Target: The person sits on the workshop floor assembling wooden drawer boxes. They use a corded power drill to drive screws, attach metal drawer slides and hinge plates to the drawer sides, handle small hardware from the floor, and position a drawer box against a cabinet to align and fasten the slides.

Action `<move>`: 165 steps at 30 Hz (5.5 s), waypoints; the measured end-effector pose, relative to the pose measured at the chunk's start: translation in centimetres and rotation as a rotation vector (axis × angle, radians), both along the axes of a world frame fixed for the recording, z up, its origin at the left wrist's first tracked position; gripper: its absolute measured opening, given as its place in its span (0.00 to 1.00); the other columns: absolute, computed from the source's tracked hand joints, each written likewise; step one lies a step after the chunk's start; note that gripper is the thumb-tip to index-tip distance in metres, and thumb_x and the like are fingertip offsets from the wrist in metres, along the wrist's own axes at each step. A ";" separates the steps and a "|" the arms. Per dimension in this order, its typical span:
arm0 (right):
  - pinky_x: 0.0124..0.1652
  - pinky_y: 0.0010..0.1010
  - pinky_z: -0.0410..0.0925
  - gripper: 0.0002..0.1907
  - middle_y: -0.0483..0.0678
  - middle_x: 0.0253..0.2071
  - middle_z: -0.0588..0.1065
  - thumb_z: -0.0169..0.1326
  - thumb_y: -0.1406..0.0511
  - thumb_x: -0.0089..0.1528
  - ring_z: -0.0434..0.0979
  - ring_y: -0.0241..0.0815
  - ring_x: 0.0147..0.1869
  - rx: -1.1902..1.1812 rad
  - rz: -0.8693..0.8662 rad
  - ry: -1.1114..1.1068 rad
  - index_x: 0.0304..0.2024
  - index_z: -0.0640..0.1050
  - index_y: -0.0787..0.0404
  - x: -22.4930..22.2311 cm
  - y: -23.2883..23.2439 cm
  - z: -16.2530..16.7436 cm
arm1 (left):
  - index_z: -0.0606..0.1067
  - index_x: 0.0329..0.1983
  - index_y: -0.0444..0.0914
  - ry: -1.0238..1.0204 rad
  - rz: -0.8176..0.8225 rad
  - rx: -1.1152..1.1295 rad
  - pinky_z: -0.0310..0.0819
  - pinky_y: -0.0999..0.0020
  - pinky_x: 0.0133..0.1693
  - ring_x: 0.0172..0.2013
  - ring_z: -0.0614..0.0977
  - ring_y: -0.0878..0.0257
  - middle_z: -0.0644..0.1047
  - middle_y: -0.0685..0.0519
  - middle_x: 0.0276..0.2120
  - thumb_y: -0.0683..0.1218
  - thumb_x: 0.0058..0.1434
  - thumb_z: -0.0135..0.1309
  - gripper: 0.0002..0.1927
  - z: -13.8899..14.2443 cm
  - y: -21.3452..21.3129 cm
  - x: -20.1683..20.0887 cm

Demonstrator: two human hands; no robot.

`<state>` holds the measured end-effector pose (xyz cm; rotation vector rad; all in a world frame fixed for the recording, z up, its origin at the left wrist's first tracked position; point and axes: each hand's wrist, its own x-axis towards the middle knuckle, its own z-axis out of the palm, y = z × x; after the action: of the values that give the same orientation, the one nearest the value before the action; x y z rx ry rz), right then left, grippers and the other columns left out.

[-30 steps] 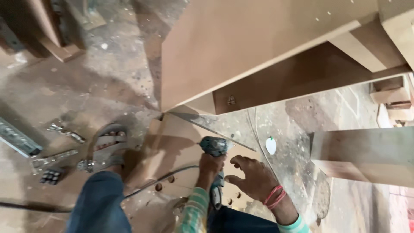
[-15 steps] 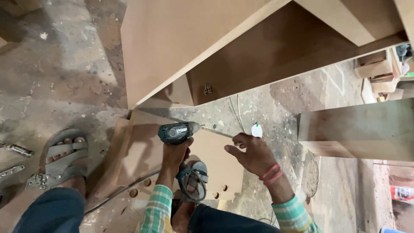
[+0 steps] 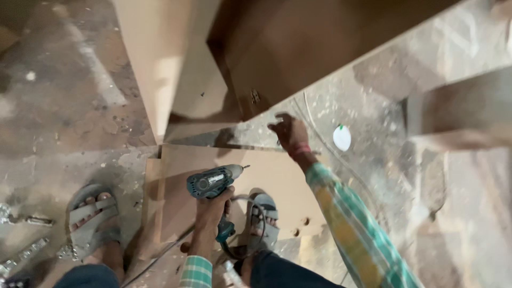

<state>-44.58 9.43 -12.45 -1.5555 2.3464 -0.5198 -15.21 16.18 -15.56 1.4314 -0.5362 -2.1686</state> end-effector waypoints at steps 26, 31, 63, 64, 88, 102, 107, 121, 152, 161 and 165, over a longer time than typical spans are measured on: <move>0.43 0.28 0.77 0.23 0.43 0.51 0.80 0.66 0.71 0.59 0.81 0.36 0.59 -0.149 0.078 -0.586 0.55 0.76 0.62 -2.4 -1.9 -4.4 | 0.77 0.38 0.38 0.253 0.049 -0.234 0.66 0.71 0.21 0.18 0.72 0.67 0.74 0.57 0.21 0.42 0.57 0.64 0.09 -1.9 -14.0 -6.6; 0.44 0.28 0.77 0.14 0.46 0.45 0.81 0.64 0.78 0.60 0.82 0.36 0.49 -0.309 0.176 -0.507 0.48 0.80 0.68 -0.9 -3.8 -5.1 | 0.76 0.37 0.37 0.206 0.053 -0.186 0.66 0.69 0.20 0.17 0.72 0.65 0.74 0.55 0.20 0.41 0.57 0.65 0.09 -2.8 -16.0 -8.1; 0.37 0.26 0.70 0.06 0.44 0.36 0.79 0.61 0.78 0.63 0.78 0.32 0.39 -0.354 0.131 -0.475 0.42 0.80 0.70 -0.8 -4.4 -6.9 | 0.77 0.40 0.37 0.208 0.000 -0.216 0.64 0.71 0.19 0.15 0.71 0.67 0.74 0.56 0.19 0.41 0.58 0.63 0.09 -5.3 -15.7 -8.0; 0.37 0.26 0.70 0.06 0.44 0.36 0.79 0.61 0.78 0.63 0.78 0.32 0.39 -0.365 0.139 -0.471 0.42 0.80 0.70 -0.8 -4.4 -7.0 | 0.77 0.40 0.38 0.205 -0.011 -0.215 0.64 0.72 0.19 0.15 0.71 0.67 0.74 0.56 0.18 0.41 0.58 0.63 0.08 -5.4 -15.8 -8.0; 0.42 0.26 0.73 0.08 0.46 0.40 0.79 0.54 0.80 0.64 0.79 0.34 0.43 -0.423 0.187 -0.578 0.43 0.79 0.69 -1.2 -4.3 -7.9 | 0.78 0.39 0.36 0.159 -0.098 -0.314 0.64 0.71 0.19 0.16 0.71 0.69 0.73 0.58 0.18 0.43 0.59 0.65 0.09 -6.7 -16.9 -7.4; 0.33 0.26 0.66 0.02 0.43 0.29 0.76 0.59 0.77 0.61 0.75 0.33 0.33 -0.383 0.150 -0.413 0.36 0.80 0.69 -0.7 -4.3 -6.7 | 0.77 0.33 0.36 0.146 0.029 -0.288 0.63 0.70 0.18 0.16 0.71 0.67 0.74 0.56 0.18 0.42 0.59 0.65 0.07 -7.4 -15.8 -6.7; 0.35 0.26 0.65 0.04 0.43 0.29 0.75 0.56 0.79 0.61 0.73 0.32 0.34 -0.393 0.179 -0.479 0.35 0.79 0.69 -0.8 -4.3 -7.3 | 0.77 0.33 0.37 0.129 0.030 -0.271 0.63 0.70 0.17 0.14 0.72 0.67 0.74 0.56 0.17 0.42 0.58 0.65 0.07 -7.7 -15.8 -7.4; 0.36 0.25 0.67 0.04 0.42 0.32 0.76 0.57 0.78 0.63 0.75 0.31 0.36 -0.371 0.140 -0.543 0.40 0.80 0.69 -0.5 -4.2 -6.8 | 0.77 0.35 0.35 0.182 0.021 -0.254 0.63 0.70 0.17 0.15 0.71 0.67 0.74 0.55 0.17 0.42 0.59 0.64 0.07 -7.6 -15.6 -8.1; 0.35 0.25 0.74 0.03 0.46 0.34 0.79 0.56 0.78 0.63 0.80 0.34 0.35 -0.320 0.012 -0.591 0.39 0.80 0.70 -0.9 -3.9 -7.9 | 0.77 0.35 0.35 0.293 0.039 -0.262 0.65 0.72 0.20 0.17 0.71 0.69 0.74 0.57 0.19 0.42 0.60 0.65 0.08 -9.4 -14.6 -7.9; 0.36 0.24 0.74 0.04 0.46 0.36 0.80 0.58 0.77 0.63 0.80 0.33 0.37 -0.294 0.045 -0.591 0.41 0.80 0.70 -1.1 -4.0 -7.7 | 0.77 0.37 0.35 0.297 0.015 -0.328 0.65 0.72 0.19 0.18 0.72 0.69 0.74 0.57 0.19 0.44 0.61 0.64 0.08 -9.5 -15.1 -7.7; 0.35 0.25 0.74 0.03 0.46 0.34 0.80 0.59 0.77 0.63 0.79 0.33 0.35 -0.281 -0.002 -0.567 0.38 0.81 0.70 -0.9 -4.0 -7.7 | 0.77 0.38 0.35 0.310 0.022 -0.289 0.65 0.71 0.19 0.18 0.72 0.69 0.74 0.56 0.20 0.43 0.61 0.64 0.09 -9.4 -14.9 -7.6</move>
<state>-45.49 5.42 -20.19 -1.2838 1.8948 -1.1597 -22.79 1.28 -24.98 0.9252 -0.6797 -2.1374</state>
